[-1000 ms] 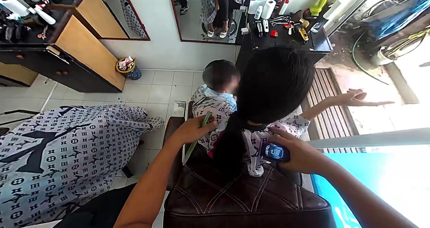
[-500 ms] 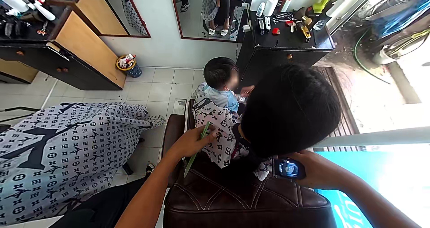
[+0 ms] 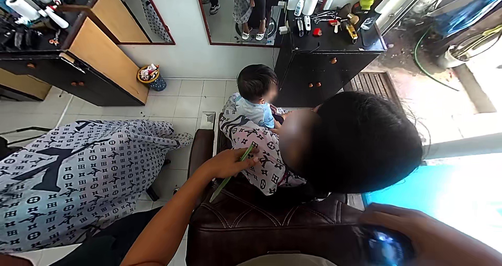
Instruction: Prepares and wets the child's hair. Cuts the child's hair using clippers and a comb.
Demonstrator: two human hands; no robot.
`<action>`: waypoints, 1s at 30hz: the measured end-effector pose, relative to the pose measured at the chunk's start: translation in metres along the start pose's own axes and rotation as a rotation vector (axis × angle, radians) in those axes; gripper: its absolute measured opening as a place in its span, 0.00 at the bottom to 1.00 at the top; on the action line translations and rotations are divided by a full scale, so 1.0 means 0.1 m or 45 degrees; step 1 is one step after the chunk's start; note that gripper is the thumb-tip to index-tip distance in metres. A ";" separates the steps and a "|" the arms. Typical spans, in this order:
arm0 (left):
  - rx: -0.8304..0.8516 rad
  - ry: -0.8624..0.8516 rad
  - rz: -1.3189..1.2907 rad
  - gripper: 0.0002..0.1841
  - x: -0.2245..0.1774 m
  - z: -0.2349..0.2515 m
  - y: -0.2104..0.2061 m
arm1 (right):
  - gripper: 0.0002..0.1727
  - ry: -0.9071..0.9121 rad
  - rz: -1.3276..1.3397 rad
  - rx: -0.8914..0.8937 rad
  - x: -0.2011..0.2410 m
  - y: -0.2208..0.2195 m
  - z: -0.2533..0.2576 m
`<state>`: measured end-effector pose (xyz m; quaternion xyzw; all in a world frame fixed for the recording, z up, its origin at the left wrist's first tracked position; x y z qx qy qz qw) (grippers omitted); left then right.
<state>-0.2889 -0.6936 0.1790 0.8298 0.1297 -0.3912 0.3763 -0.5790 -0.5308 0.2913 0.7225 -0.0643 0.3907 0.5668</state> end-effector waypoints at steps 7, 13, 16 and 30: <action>-0.605 -0.044 -1.140 0.27 -0.09 0.44 1.12 | 0.33 -0.225 1.129 -0.517 0.30 0.66 -0.27; -1.120 0.045 -2.021 0.21 0.16 1.18 1.38 | 0.29 -0.031 1.339 -0.570 0.45 1.24 0.14; -1.239 0.096 -1.891 0.26 0.25 1.49 1.23 | 0.33 0.002 1.342 -0.728 0.55 1.40 0.43; -0.692 -0.303 -1.142 0.21 0.99 1.50 0.90 | 0.18 0.033 1.617 -0.671 0.87 1.22 1.97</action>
Point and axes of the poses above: each hand's wrist, its own z-axis towards the middle knuckle, its own y-axis out of the back of the hand, x = y × z, the point moved 10 cm from there along z, towards the middle knuckle, and after that the axes turned 14 degrees about -x, right-handed, at the moved point
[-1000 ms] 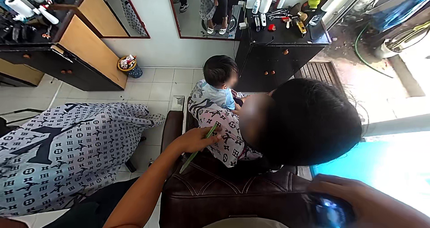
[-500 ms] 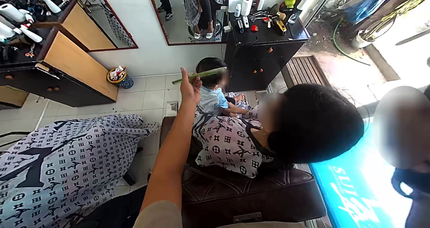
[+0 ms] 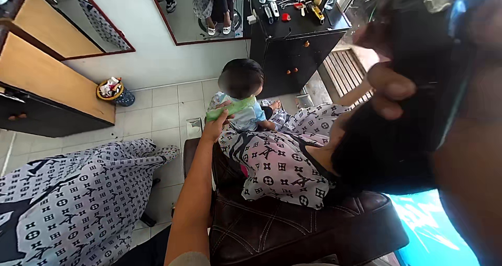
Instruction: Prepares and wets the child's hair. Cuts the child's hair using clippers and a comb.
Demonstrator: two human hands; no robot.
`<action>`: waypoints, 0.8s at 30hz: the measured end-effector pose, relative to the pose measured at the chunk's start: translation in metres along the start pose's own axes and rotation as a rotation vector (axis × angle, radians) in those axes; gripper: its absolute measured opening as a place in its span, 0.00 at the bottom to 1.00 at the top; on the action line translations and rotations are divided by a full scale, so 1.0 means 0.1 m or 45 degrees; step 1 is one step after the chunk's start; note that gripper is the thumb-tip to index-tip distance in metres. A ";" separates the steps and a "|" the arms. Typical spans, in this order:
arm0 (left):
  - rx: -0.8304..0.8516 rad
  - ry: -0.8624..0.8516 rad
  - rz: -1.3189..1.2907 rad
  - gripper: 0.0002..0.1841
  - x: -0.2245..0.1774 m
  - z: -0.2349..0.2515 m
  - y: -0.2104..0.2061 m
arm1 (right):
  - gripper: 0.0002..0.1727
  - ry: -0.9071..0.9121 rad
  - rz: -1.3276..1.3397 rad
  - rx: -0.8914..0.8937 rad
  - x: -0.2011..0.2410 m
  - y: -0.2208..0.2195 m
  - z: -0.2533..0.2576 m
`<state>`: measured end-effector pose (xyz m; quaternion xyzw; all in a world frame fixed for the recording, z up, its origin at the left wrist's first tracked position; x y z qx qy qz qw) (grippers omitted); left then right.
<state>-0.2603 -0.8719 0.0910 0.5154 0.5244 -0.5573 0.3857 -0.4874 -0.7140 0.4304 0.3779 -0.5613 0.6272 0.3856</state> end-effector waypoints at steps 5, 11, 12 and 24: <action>0.082 -0.121 -0.080 0.21 -0.01 0.08 -0.07 | 0.15 -0.155 -0.512 -0.246 -0.34 0.01 0.41; 0.080 -0.296 0.072 0.22 0.10 0.23 -0.11 | 0.33 -0.347 -1.485 -0.279 -1.03 0.34 0.82; 0.067 -0.325 0.032 0.22 0.05 0.23 -0.13 | 0.35 -0.390 -1.564 -0.269 -1.18 0.43 0.87; 0.107 -0.323 -0.388 0.19 -0.27 0.31 -0.05 | 0.41 -0.485 -1.924 -0.253 -2.21 1.16 1.19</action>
Point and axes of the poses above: each hand's wrist, its own z-axis towards the middle knuckle, its own y-axis out of the back of the hand, x = y × z, the point moved 10 cm from there along z, towards the middle knuckle, and after that the axes turned 14 degrees about -x, right-handed, at the moved point
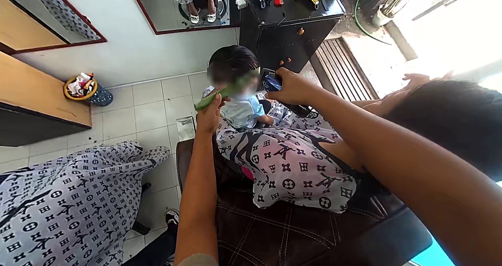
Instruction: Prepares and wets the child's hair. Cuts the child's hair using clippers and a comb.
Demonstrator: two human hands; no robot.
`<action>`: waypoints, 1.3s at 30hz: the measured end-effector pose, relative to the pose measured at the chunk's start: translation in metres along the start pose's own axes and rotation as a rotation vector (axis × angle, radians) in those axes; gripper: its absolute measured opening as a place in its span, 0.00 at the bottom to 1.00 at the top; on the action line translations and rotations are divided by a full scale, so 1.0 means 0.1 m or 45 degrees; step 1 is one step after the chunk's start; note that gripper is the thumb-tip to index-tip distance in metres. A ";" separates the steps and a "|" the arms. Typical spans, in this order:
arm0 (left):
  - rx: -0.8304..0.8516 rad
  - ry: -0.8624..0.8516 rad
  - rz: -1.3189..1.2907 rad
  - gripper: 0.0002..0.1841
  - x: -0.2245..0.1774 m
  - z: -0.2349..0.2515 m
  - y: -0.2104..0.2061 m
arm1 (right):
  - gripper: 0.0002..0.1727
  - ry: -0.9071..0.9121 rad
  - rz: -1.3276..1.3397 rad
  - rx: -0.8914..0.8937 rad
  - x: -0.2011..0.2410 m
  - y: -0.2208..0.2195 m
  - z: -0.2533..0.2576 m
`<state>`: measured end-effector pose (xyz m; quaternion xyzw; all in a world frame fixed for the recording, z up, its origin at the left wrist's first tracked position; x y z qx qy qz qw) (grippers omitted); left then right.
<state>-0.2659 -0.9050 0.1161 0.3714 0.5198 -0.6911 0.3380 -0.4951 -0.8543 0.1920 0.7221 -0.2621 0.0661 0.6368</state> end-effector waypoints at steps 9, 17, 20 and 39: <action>0.086 -0.023 -0.011 0.18 -0.03 -0.01 0.05 | 0.39 0.183 -0.066 0.068 0.38 -0.15 0.03; -0.034 0.068 0.278 0.20 0.24 -0.02 0.21 | 0.41 0.048 -0.106 -0.001 0.02 -0.05 0.13; -0.072 -0.013 0.228 0.21 0.19 0.07 0.10 | 0.42 0.024 -0.060 -0.036 -0.06 0.00 0.28; 0.133 -0.187 0.372 0.19 0.18 -0.20 -0.41 | 0.37 0.249 -0.183 0.014 -0.03 0.17 0.12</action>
Point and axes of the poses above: each hand's wrist, its own z-axis towards the middle knuckle, its own y-axis out of the back of the hand, x = y × z, the point moved 10 cm from there along z, towards the middle knuckle, and after that the axes turned 14 degrees about -x, right-handed, at the moved point
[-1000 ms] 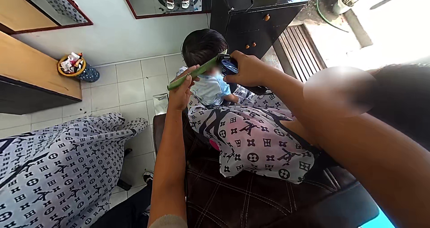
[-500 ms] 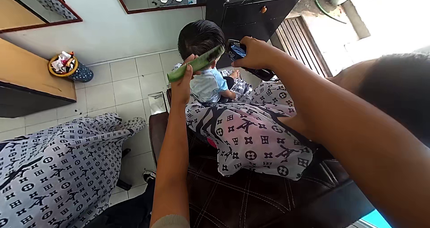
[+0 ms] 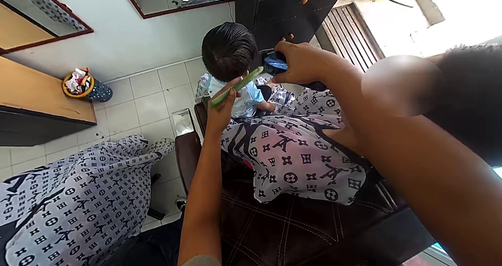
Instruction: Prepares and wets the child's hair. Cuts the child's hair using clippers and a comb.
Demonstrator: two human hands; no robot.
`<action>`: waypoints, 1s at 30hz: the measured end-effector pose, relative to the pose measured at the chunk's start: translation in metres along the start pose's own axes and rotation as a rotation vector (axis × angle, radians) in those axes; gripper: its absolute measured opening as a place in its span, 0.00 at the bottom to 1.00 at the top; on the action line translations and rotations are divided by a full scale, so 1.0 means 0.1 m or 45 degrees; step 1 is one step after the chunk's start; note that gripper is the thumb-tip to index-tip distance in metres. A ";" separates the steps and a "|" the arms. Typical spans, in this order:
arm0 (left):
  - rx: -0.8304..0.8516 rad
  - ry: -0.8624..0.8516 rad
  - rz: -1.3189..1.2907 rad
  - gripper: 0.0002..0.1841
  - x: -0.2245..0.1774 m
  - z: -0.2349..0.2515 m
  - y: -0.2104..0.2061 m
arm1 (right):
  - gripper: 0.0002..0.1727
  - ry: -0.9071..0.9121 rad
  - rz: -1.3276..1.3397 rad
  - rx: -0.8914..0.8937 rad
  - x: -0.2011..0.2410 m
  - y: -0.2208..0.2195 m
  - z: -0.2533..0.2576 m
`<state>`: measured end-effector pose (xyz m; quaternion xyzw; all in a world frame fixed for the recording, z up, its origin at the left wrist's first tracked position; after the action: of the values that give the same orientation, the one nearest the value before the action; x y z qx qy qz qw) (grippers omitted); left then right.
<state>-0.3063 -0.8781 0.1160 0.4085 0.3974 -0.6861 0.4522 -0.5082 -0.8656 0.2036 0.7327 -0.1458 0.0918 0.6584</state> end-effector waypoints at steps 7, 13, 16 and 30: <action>-0.185 -0.067 0.162 0.21 0.01 0.05 -0.04 | 0.41 -0.170 0.138 -0.046 -0.35 -0.15 0.20; -0.163 -0.200 0.075 0.20 -0.17 0.16 -0.12 | 0.40 -0.168 0.182 -0.016 -0.46 -0.28 0.35; -0.122 -0.229 0.066 0.20 -0.22 0.15 -0.18 | 0.40 -0.106 0.207 -0.001 -0.40 -0.25 0.31; -0.842 0.306 -0.266 0.13 -1.17 1.16 0.32 | 0.15 0.840 1.152 -1.257 -1.47 0.79 -1.66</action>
<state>-0.2698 -0.9584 0.2583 0.2751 0.6876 -0.5100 0.4376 -0.6636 -0.6943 0.2491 0.1548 -0.2522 0.4928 0.8183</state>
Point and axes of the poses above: each hand's wrist, its own z-axis towards the middle knuckle, its own y-axis out of the back of the hand, x = y × z, the point moved 10 cm from there along z, towards the middle knuckle, and after that the axes turned 14 degrees about -x, right-handed, at the moved point
